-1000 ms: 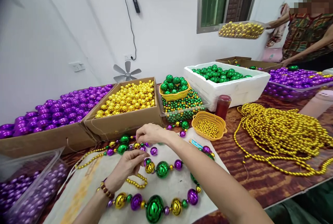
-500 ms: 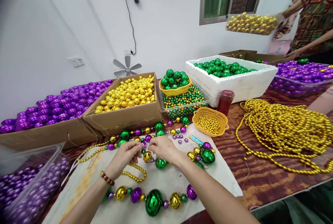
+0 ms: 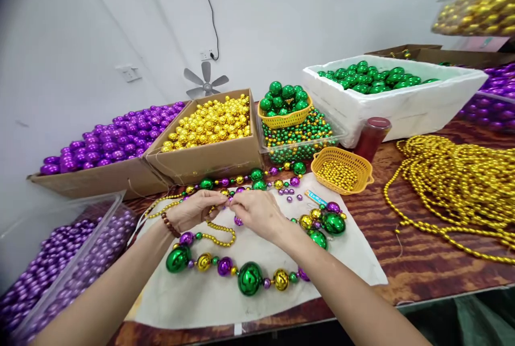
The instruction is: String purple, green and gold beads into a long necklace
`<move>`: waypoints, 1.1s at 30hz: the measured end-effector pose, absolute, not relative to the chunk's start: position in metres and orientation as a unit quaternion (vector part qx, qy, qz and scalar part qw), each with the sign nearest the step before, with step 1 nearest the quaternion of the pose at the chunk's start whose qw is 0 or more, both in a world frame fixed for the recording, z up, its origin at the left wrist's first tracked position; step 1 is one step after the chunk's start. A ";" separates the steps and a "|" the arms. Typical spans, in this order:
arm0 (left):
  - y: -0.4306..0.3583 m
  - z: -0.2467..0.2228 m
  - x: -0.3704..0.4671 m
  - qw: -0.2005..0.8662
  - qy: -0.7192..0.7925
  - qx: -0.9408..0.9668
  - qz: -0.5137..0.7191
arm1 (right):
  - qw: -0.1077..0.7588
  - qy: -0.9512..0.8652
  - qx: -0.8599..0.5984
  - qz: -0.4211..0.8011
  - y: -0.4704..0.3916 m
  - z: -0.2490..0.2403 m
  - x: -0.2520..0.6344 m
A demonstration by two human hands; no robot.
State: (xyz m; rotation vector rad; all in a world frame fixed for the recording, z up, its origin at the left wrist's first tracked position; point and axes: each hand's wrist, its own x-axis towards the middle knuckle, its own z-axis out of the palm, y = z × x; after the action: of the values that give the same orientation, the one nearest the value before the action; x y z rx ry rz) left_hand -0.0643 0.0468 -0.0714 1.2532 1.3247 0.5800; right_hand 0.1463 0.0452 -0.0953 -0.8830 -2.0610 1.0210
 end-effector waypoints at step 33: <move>0.039 -0.101 -0.054 0.529 0.570 0.573 0.261 | 0.283 -0.697 -0.334 0.569 0.046 -0.131 0.146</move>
State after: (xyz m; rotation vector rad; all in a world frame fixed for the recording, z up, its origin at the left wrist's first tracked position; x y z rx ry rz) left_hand -0.0542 0.0388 -0.1011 1.3679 1.3604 0.6241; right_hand 0.1460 0.0462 -0.1308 -0.8932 -1.8656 1.5233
